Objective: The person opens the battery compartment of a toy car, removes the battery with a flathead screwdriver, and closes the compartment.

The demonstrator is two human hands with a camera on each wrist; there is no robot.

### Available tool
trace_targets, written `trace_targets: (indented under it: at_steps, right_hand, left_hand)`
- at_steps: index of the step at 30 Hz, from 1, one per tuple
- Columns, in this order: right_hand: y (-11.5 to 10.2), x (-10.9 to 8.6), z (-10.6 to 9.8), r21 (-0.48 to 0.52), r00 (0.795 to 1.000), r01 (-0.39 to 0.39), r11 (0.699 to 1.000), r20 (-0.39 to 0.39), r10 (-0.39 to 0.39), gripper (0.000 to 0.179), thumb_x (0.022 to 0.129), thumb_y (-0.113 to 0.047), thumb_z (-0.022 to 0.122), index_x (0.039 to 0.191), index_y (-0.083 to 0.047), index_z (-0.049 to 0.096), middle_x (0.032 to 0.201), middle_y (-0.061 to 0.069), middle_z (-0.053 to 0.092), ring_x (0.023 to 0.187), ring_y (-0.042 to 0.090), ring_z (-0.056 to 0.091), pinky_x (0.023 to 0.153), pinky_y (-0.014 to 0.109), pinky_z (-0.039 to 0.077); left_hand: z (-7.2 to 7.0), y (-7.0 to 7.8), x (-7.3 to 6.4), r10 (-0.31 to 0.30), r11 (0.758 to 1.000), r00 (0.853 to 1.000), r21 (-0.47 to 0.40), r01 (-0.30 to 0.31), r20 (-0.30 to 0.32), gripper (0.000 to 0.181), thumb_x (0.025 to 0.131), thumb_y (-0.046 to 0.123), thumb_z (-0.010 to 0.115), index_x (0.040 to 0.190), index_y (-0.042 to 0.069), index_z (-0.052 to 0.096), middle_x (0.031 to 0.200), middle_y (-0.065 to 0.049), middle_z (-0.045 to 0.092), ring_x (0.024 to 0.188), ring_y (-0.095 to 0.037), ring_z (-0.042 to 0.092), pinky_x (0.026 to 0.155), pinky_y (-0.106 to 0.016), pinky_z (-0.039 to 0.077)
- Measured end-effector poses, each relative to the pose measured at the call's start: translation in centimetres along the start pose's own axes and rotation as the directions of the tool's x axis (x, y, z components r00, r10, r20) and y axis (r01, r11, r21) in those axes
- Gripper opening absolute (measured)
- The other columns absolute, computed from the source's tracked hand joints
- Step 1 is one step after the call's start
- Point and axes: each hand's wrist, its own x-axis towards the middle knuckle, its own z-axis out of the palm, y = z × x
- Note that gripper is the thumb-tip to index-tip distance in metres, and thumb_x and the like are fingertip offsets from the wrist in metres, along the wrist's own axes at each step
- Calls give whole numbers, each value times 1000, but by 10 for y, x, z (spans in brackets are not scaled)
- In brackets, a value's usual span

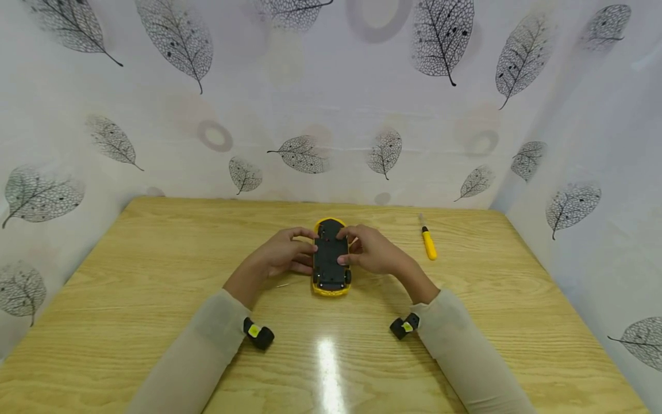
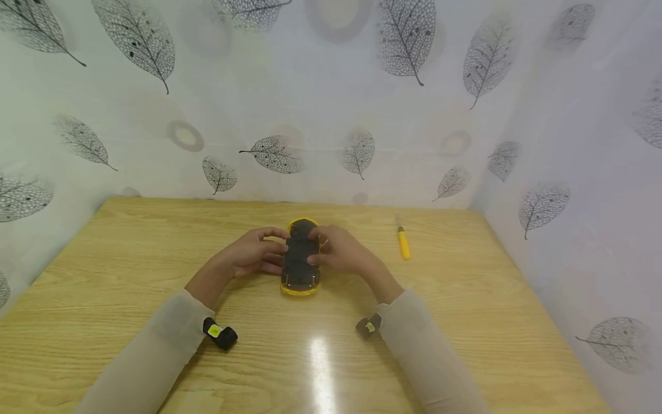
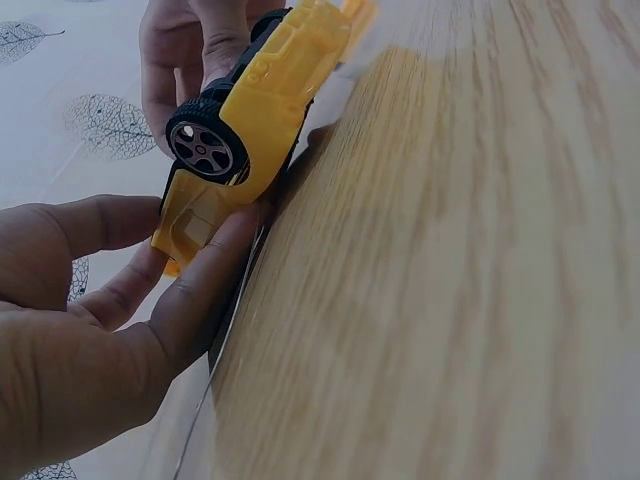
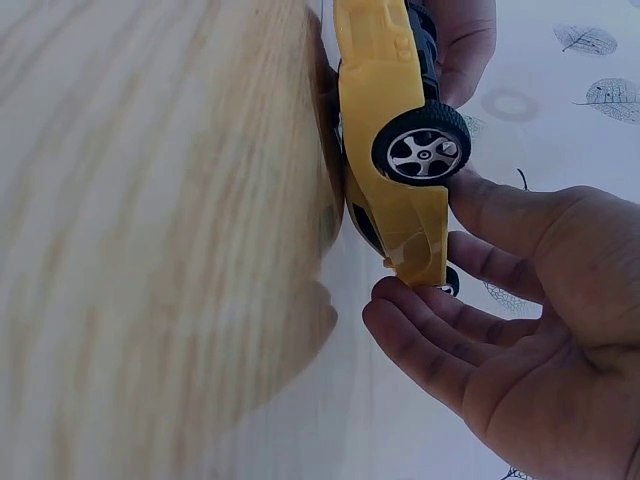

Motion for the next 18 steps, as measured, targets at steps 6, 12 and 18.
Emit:
trace_targets:
  at_steps: [6, 12, 18]
  right_hand:
    - [-2, 0, 0, 6, 1000, -13, 1000, 4, 13, 43, 95, -20, 77, 132, -4, 60, 116, 12, 64, 99, 23, 67, 85, 38, 59]
    - [-2, 0, 0, 6, 1000, -11, 1000, 2, 11, 42, 95, -19, 77, 131, -4, 60, 115, 12, 64, 100, 24, 67, 86, 39, 59]
    - [0, 1, 0, 4, 1000, 6, 1000, -6, -6, 41, 94, -19, 77, 129, -5, 61, 113, 12, 64, 98, 24, 66, 85, 39, 59]
  left_hand:
    - [0, -1, 1, 2, 1000, 1000, 1, -2, -5, 31, 103, 3, 56, 134, 6, 53, 118, -22, 68, 93, -29, 73, 80, -47, 64]
    - [0, -2, 1, 5, 1000, 1000, -1, -5, -8, 30, 103, 3, 57, 133, 6, 53, 116, -21, 68, 92, -28, 73, 80, -47, 64]
    - [0, -1, 1, 4, 1000, 1000, -9, -4, -5, 30, 103, 3, 57, 133, 6, 53, 116, -21, 68, 92, -29, 73, 80, -47, 64]
